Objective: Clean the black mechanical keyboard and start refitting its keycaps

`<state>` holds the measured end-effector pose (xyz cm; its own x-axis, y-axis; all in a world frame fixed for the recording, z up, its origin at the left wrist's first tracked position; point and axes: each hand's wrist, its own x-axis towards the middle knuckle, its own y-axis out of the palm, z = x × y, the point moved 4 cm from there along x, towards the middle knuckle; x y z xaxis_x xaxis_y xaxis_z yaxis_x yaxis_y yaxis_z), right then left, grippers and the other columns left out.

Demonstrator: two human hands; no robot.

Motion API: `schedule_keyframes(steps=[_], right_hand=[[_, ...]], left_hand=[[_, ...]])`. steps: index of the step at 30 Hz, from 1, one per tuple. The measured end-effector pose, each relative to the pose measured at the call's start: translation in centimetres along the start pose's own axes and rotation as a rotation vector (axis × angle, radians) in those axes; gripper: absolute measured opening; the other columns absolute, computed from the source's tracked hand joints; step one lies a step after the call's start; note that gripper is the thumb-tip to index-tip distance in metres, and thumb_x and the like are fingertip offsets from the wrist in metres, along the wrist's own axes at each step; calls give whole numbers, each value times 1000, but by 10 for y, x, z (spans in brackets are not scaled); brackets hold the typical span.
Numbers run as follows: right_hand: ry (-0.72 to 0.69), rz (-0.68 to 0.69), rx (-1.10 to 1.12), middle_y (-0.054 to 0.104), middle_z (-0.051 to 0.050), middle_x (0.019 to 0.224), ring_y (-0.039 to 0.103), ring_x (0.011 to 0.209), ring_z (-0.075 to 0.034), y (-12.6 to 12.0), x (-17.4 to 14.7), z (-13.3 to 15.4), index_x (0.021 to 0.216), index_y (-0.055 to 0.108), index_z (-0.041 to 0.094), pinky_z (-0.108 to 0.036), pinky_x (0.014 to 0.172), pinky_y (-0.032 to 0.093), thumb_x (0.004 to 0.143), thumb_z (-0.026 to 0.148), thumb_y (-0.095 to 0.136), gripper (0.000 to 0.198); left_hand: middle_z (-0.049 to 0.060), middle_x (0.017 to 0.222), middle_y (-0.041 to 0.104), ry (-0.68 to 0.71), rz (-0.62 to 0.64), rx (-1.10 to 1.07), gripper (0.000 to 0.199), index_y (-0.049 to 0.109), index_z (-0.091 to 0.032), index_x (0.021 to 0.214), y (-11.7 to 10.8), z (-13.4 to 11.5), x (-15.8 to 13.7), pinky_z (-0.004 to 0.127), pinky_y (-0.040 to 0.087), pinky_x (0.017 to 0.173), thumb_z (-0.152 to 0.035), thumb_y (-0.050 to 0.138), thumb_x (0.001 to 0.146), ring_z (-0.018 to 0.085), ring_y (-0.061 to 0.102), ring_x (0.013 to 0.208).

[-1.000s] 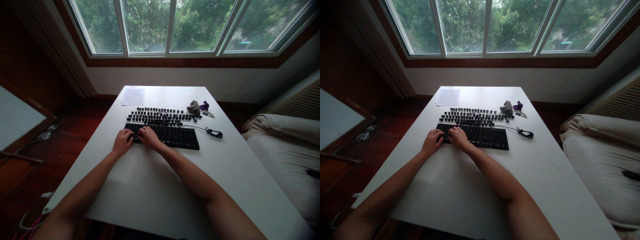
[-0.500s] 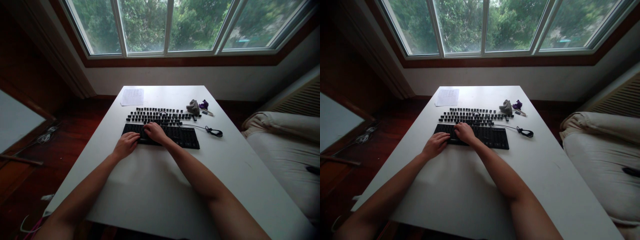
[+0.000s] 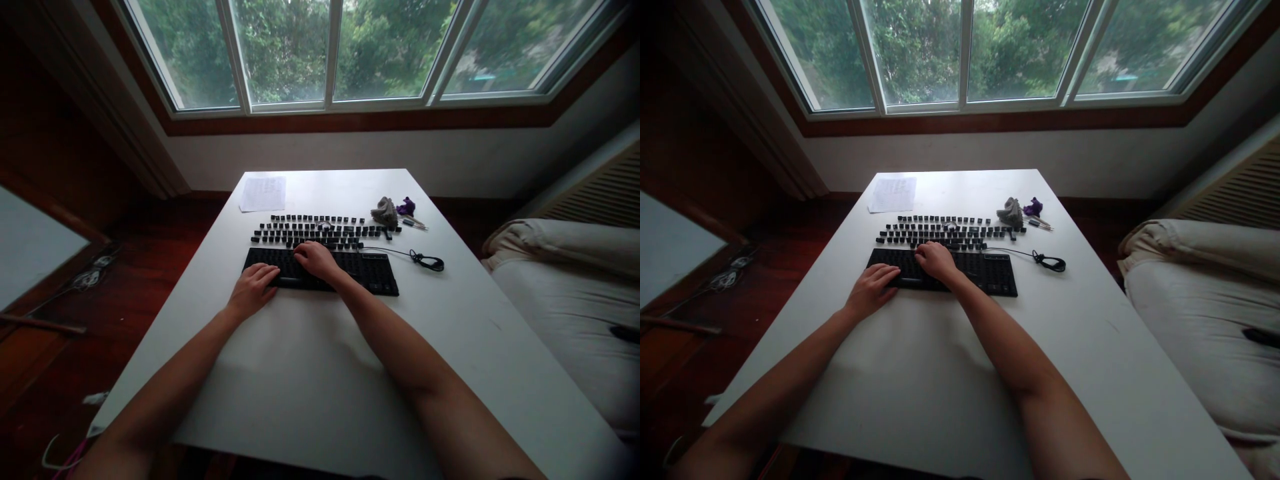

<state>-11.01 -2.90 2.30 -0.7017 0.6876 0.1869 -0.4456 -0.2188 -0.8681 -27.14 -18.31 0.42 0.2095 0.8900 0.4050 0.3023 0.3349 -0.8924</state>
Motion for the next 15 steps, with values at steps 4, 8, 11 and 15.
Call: schedule_keyframes(steps=[4, 8, 11, 15], right_hand=[[15, -5, -5, 71, -7, 106, 64, 100, -19, -5, 1, 0, 107, 75, 21, -27, 89, 44, 97, 31, 56, 23], [20, -19, -31, 71, -7, 107, 63, 100, -19, -7, 6, 0, 108, 75, 21, -27, 88, 43, 97, 30, 56, 23], [10, -41, -91, 71, -8, 105, 62, 100, -21, -5, 13, 2, 106, 75, 21, -29, 89, 43, 97, 30, 57, 22], [-20, -64, -208, 70, -11, 106, 60, 103, -24, 0, 28, 9, 106, 75, 20, -33, 91, 42, 96, 30, 57, 22]], left_hand=[[6, 141, 60, 5, -11, 14, 51, 54, -28, 142, 0, 3, 0, 54, 41, 115, -29, 62, 92, 30, 48, 134], [4, 144, 59, 12, -2, 22, 51, 54, -29, 143, 1, 5, -2, 54, 40, 115, -30, 62, 93, 31, 48, 135], [3, 142, 60, 17, -9, 22, 48, 56, -29, 142, 2, 8, -4, 53, 42, 113, -31, 61, 94, 30, 50, 133], [2, 140, 63, 10, -28, 9, 46, 59, -29, 140, 4, 13, -7, 51, 44, 111, -33, 62, 94, 29, 54, 129]])
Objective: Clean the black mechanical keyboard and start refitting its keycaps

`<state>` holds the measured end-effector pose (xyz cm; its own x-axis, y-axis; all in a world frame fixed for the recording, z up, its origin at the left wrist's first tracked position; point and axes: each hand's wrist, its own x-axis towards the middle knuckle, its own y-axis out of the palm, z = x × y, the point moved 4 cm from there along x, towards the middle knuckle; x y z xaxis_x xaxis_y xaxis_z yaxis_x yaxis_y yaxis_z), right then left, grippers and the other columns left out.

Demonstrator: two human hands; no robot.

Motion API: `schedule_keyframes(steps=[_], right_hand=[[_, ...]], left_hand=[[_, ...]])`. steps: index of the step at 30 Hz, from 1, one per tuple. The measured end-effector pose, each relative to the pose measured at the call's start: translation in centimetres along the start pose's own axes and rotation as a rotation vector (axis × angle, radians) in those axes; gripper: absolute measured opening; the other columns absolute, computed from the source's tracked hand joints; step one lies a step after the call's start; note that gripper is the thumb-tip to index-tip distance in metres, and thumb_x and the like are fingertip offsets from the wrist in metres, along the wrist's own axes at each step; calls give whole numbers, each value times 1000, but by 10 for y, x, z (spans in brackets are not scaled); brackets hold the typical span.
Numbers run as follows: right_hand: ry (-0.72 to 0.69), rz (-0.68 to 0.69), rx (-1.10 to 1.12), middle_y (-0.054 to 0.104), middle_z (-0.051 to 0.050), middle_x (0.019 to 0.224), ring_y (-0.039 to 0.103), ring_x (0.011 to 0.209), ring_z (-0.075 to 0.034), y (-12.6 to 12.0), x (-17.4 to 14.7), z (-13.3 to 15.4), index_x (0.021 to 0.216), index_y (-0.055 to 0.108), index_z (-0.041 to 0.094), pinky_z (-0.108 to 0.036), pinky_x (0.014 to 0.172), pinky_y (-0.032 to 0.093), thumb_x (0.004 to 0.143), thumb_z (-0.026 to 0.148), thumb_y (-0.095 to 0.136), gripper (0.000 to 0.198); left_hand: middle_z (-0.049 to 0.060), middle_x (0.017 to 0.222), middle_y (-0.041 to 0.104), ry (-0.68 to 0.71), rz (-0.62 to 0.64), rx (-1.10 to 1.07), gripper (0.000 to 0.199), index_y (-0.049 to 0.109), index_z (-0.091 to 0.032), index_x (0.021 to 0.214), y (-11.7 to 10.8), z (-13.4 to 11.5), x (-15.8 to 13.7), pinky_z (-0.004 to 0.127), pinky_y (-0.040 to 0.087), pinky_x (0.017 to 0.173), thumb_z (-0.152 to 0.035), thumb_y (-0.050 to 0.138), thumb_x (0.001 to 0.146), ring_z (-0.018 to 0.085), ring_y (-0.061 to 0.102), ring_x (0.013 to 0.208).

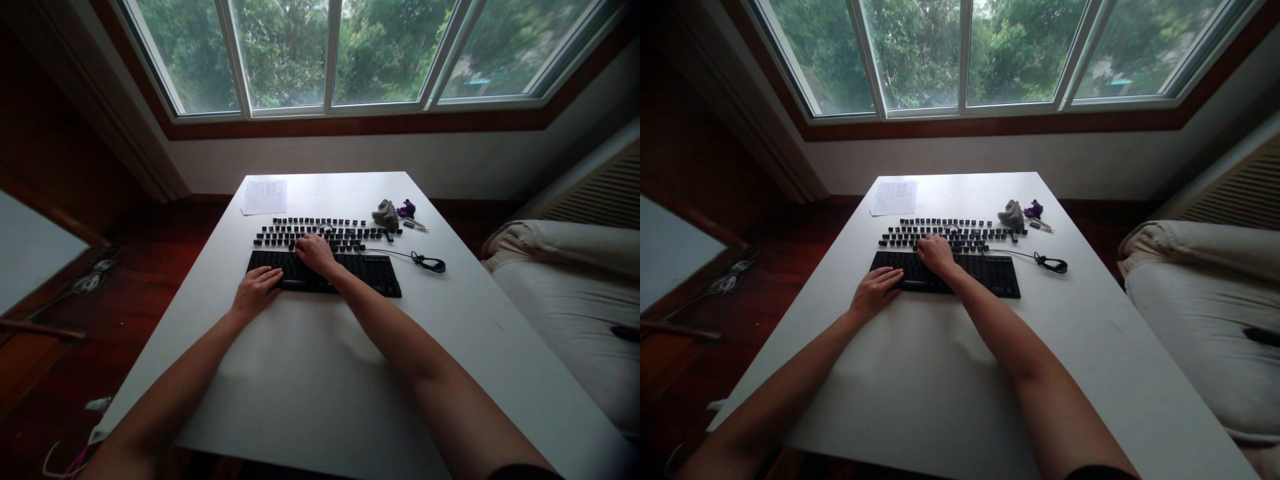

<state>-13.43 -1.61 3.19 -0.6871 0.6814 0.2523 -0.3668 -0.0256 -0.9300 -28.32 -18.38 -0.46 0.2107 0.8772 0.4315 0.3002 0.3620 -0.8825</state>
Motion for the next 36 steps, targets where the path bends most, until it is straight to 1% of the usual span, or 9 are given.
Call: schedule_keyframes(steps=[6, 12, 17, 23, 26, 30, 33, 36], right_hand=[[-53, 18, -122, 68, -14, 112, 58, 108, -28, 5, 22, 11, 105, 74, 19, -37, 91, 42, 94, 29, 59, 21], [-98, 73, -164, 68, -15, 115, 56, 112, -30, 8, 36, 19, 106, 75, 19, -39, 93, 41, 91, 28, 63, 21], [-162, 112, -208, 69, -17, 111, 56, 111, -33, 9, 48, 22, 103, 76, 17, -41, 90, 41, 86, 27, 69, 22], [-174, 153, -229, 71, -16, 109, 58, 109, -30, 11, 54, 24, 101, 78, 18, -40, 91, 40, 89, 18, 61, 20], [-171, 139, -224, 71, -16, 109, 59, 109, -30, 9, 52, 23, 100, 77, 16, -39, 91, 40, 90, 17, 59, 21], [-155, 61, -165, 71, -17, 110, 61, 106, -30, 4, 40, 20, 105, 74, 14, -38, 91, 41, 91, 22, 60, 22], [-129, 19, -16, 72, -12, 106, 64, 98, -25, 1, 19, 18, 107, 73, 16, -33, 85, 42, 92, 26, 59, 22], [-147, 8, 182, 73, -6, 99, 64, 90, -19, 1, -6, 17, 107, 72, 19, -27, 80, 42, 91, 25, 62, 20]], left_hand=[[3, 136, 65, -12, -7, -8, 40, 64, -29, 133, 1, 1, -1, 55, 44, 110, -33, 62, 94, 30, 54, 130], [6, 137, 64, -30, -3, -34, 44, 61, -27, 135, -2, -1, -1, 54, 43, 109, -28, 62, 91, 30, 56, 126], [8, 136, 64, -29, 2, -35, 45, 59, -25, 135, -4, 1, -1, 52, 43, 109, -28, 63, 90, 30, 55, 126], [8, 134, 64, -33, 10, -40, 45, 59, -27, 134, -5, 1, -1, 53, 43, 108, -27, 63, 89, 30, 56, 125], [8, 134, 64, -38, 8, -42, 45, 60, -27, 134, -4, 0, 0, 52, 43, 108, -27, 63, 89, 30, 57, 124], [7, 134, 64, -36, 1, -36, 44, 60, -26, 133, -4, -1, 1, 51, 43, 108, -28, 63, 90, 29, 56, 124], [7, 133, 64, -38, -9, -41, 42, 60, -25, 132, -4, -2, 2, 49, 44, 108, -28, 63, 90, 28, 56, 124], [7, 131, 65, -58, -23, -53, 39, 62, -24, 128, -4, -3, 2, 49, 44, 107, -27, 65, 89, 28, 57, 122]])
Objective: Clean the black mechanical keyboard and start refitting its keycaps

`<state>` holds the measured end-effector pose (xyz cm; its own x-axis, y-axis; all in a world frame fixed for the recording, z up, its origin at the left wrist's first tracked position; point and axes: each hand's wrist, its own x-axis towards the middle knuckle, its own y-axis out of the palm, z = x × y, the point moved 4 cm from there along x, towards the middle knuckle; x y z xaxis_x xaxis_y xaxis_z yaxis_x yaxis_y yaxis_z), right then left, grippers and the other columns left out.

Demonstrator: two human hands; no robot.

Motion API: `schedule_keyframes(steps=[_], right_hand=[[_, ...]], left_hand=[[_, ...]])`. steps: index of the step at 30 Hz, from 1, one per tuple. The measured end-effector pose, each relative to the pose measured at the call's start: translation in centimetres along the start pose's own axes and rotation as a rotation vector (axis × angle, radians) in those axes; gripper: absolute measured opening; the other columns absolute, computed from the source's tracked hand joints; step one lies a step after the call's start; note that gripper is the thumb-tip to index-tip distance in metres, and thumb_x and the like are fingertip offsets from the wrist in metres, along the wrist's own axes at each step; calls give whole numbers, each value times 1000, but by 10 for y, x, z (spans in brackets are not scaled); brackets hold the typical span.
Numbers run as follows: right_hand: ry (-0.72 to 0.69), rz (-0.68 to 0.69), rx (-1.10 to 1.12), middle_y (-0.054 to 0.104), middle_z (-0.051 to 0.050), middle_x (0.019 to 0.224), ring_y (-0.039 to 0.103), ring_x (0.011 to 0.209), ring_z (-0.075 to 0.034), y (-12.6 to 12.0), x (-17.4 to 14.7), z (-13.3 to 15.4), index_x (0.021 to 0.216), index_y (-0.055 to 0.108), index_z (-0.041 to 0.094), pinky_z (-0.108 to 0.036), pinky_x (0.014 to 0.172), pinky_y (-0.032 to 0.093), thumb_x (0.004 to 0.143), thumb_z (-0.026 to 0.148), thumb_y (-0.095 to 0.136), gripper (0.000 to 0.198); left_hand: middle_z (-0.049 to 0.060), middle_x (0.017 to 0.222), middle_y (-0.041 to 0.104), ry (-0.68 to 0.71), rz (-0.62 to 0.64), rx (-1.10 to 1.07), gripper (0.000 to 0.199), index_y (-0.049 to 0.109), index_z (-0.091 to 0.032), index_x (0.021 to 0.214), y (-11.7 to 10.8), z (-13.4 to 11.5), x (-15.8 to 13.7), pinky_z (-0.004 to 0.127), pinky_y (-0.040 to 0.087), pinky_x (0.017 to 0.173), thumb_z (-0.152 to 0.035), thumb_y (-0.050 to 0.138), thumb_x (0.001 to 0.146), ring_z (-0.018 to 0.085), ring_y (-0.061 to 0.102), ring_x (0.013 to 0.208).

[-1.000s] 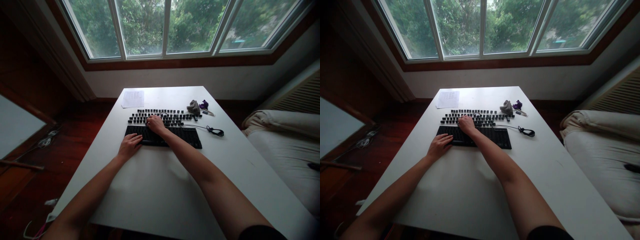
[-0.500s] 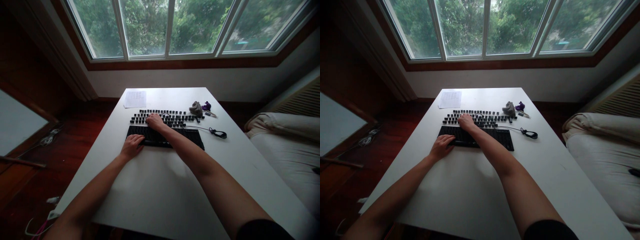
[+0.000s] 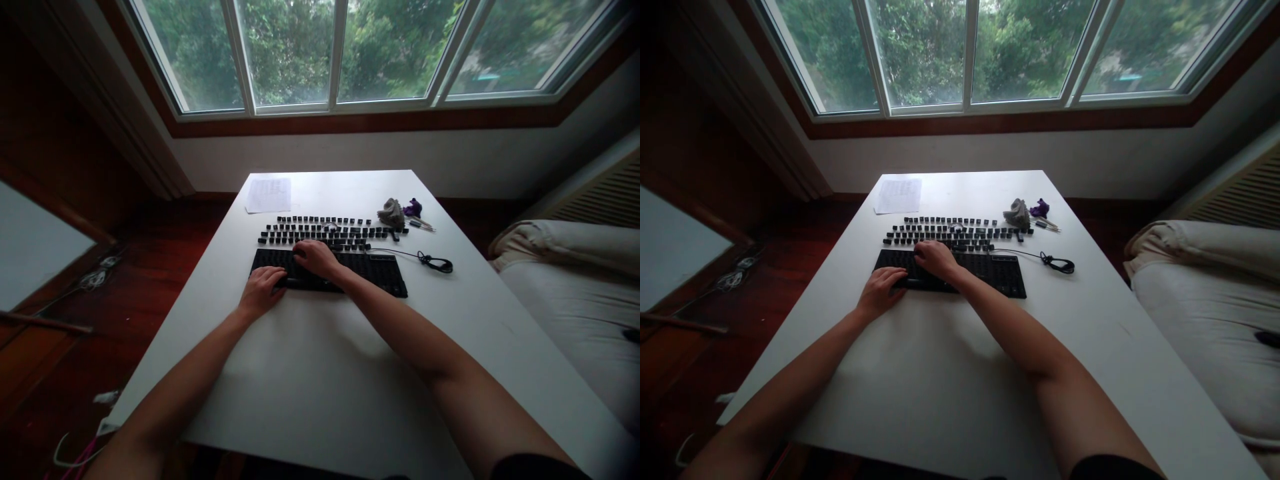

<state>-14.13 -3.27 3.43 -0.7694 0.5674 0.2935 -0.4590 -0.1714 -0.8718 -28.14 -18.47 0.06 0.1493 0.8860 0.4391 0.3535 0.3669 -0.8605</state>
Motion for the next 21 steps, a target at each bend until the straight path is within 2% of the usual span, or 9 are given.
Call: schedule_keyframes(steps=[3, 6, 12, 21], right_hand=[[14, 1, 157, 73, -2, 92, 64, 81, -15, 2, -19, 1, 108, 72, 19, -24, 75, 41, 90, 25, 64, 20], [39, 18, 214, 73, -2, 88, 63, 78, -14, 4, -28, 4, 105, 73, 19, -23, 72, 41, 89, 24, 65, 19], [-46, 138, 66, 72, -4, 93, 65, 86, -17, 9, -30, 21, 94, 75, 19, -25, 74, 41, 89, 29, 65, 15], [-17, 155, -50, 69, -6, 104, 64, 100, -20, 13, -38, 26, 103, 71, 20, -26, 83, 42, 95, 37, 61, 21]], left_hand=[[7, 131, 65, -15, 1, -9, 38, 62, -25, 126, 1, -1, 0, 49, 44, 108, -27, 65, 88, 28, 58, 122], [7, 131, 65, -25, 7, -11, 37, 62, -25, 124, 1, -2, 1, 50, 44, 108, -26, 65, 88, 29, 58, 123], [7, 128, 67, -22, -8, -6, 36, 62, -24, 123, 1, -3, 1, 48, 44, 107, -27, 67, 87, 28, 59, 121], [7, 127, 67, -1, -25, -4, 34, 62, -23, 121, 4, -1, 1, 47, 45, 107, -27, 68, 87, 27, 59, 119]])
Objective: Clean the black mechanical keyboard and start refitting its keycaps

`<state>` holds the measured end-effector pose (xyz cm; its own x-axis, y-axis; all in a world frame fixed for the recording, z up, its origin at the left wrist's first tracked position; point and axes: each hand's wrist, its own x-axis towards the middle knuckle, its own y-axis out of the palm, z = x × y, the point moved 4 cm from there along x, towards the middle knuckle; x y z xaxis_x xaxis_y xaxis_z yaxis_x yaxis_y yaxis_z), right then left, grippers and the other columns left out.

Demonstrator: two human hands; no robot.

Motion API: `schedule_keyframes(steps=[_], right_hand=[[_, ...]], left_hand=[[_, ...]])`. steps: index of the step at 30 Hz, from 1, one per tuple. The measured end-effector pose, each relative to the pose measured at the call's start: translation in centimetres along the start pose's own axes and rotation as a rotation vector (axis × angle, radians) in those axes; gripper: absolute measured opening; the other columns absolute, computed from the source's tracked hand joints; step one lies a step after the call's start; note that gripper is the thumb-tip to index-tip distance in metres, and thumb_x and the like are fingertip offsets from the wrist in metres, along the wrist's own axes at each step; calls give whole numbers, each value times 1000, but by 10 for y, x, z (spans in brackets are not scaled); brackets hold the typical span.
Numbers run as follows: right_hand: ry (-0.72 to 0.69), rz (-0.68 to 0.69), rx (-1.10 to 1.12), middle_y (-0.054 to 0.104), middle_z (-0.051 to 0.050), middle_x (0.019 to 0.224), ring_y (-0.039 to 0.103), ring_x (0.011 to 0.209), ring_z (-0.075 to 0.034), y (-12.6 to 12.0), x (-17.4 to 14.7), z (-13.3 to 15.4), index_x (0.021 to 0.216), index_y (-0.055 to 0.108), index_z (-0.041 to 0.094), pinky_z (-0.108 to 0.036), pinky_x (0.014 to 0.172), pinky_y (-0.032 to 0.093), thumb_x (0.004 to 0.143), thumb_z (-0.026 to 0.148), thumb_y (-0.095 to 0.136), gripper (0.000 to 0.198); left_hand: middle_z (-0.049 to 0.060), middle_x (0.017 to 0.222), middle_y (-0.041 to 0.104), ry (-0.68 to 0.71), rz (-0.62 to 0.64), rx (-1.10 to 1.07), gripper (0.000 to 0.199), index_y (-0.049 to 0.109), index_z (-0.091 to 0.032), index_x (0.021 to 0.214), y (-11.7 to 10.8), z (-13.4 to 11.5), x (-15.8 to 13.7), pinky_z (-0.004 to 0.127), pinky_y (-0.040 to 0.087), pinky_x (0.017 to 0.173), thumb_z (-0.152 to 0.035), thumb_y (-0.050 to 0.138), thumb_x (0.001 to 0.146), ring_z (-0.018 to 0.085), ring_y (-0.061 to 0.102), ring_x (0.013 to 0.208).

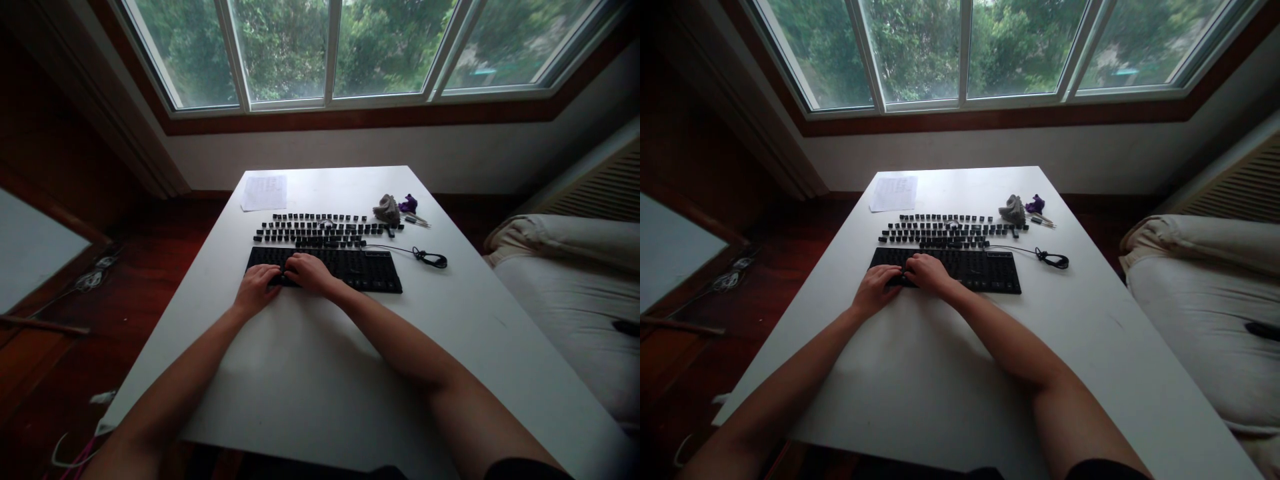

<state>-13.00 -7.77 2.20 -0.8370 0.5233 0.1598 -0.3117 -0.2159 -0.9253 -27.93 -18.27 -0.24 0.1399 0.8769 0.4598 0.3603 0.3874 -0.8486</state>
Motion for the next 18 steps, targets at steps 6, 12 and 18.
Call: schedule_keyframes(steps=[6, 12, 18], right_hand=[[22, 19, -80, 68, -8, 106, 64, 102, -22, -3, -3, 5, 103, 68, 18, -28, 83, 45, 97, 37, 58, 21], [40, 83, -154, 67, -11, 113, 65, 103, -23, -8, -3, 18, 109, 66, 17, -28, 82, 49, 99, 31, 53, 22], [39, 113, -182, 68, -11, 111, 68, 99, -24, -12, -2, 19, 108, 67, 17, -29, 82, 50, 99, 29, 52, 21]], left_hand=[[7, 127, 67, -2, 0, -12, 34, 62, -23, 121, -1, -1, 0, 48, 45, 107, -27, 68, 88, 27, 59, 120], [7, 126, 67, -1, -10, -10, 34, 63, -23, 121, -1, -1, 1, 48, 45, 106, -25, 67, 87, 27, 60, 119], [7, 126, 68, 2, -6, -11, 35, 63, -23, 121, -1, -1, 0, 48, 46, 106, -25, 68, 86, 27, 60, 119]])
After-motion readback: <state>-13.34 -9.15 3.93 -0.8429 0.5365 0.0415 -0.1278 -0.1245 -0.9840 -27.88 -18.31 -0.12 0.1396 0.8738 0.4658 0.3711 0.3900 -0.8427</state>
